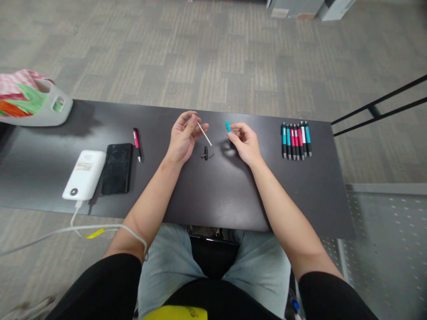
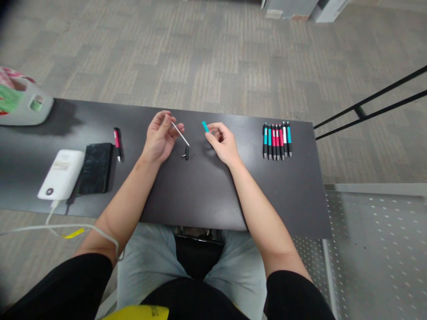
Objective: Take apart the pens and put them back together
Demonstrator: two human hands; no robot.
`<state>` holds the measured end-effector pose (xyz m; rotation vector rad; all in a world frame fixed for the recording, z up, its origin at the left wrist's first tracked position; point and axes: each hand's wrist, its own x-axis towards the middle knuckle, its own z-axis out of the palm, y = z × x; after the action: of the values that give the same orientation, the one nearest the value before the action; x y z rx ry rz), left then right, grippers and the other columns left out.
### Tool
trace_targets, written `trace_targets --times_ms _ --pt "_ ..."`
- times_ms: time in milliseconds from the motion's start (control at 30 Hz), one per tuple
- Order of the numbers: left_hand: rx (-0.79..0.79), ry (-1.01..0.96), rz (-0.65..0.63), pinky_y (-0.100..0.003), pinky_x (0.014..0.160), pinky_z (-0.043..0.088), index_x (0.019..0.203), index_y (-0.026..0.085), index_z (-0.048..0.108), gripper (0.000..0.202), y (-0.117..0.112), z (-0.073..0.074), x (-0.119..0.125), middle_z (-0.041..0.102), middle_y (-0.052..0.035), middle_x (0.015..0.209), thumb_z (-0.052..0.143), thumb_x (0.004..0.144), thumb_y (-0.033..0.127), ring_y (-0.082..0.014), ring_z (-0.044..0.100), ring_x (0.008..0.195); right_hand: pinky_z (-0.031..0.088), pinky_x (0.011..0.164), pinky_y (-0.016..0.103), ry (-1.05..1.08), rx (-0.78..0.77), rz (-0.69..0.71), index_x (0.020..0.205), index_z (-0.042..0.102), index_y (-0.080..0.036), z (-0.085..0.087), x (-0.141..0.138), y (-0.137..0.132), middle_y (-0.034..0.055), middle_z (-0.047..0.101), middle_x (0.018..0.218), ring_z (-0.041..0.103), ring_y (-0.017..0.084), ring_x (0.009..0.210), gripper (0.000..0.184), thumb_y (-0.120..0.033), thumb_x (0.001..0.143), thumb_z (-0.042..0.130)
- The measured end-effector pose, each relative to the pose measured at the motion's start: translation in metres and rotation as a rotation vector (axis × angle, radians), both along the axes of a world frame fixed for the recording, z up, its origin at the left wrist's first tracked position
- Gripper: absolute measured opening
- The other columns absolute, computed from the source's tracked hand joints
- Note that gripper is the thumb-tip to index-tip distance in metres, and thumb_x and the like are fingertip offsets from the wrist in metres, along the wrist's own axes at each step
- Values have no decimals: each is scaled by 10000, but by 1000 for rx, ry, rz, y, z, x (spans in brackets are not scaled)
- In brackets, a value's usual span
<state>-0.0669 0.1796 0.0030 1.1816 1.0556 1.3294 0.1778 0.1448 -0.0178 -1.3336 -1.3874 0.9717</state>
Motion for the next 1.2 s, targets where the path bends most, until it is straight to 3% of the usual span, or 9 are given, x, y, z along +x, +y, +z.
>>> trace_targets --times_ms 133,267,367,567,733,933,1200 --pt "157 231 63 -402 879 657 1076 326 890 458 -4 12 -12 758 -40 980 1012 1029 766 -250 768 945 597 933 500 -184 78 31 1219 842 -337 5 1 -5 59 757 1075 620 293 896 377 -684 1071 856" --pt "280 447 -34 -433 968 657 1069 324 985 158 -10 19 -15 808 -75 1074 1007 1046 479 -278 767 1026 573 1211 607 -430 160 39 1269 906 -343 15 0 -13 110 852 1266 721 366 1163 186 -441 1144 810" --pt "259 449 -103 -442 948 647 1141 330 1002 121 -11 18 -15 850 -81 1095 987 1026 363 -286 781 1014 538 1266 659 -521 158 8 1298 931 -349 20 -4 -17 134 862 1307 701 414 1313 199 -377 1154 796" --pt "116 386 -154 -444 894 649 1177 345 985 307 -12 14 -17 938 -66 1050 1103 894 341 -317 857 974 515 1263 700 -569 169 -33 1310 948 -372 20 -7 -19 128 839 1246 644 434 1345 210 -415 1164 803" --pt "171 407 -187 -483 972 696 1126 343 986 267 -14 13 -15 954 -71 1071 1102 888 380 -330 881 992 527 1239 687 -606 190 13 1299 950 -384 17 -6 -19 128 835 1247 643 437 1349 191 -423 1168 815" --pt "215 421 -141 -464 956 692 1111 318 981 253 -13 15 -19 956 -68 1054 1067 922 463 -310 874 975 513 1259 696 -581 181 -65 1293 940 -355 15 1 -17 132 839 1283 648 435 1349 207 -357 1152 789" --pt "212 447 -157 -485 995 709 1063 318 961 204 -11 17 -22 961 -65 1055 1069 915 409 -319 885 989 504 1250 685 -642 173 -34 1288 938 -368 16 -2 -18 129 816 1280 622 440 1370 177 -350 1158 818"
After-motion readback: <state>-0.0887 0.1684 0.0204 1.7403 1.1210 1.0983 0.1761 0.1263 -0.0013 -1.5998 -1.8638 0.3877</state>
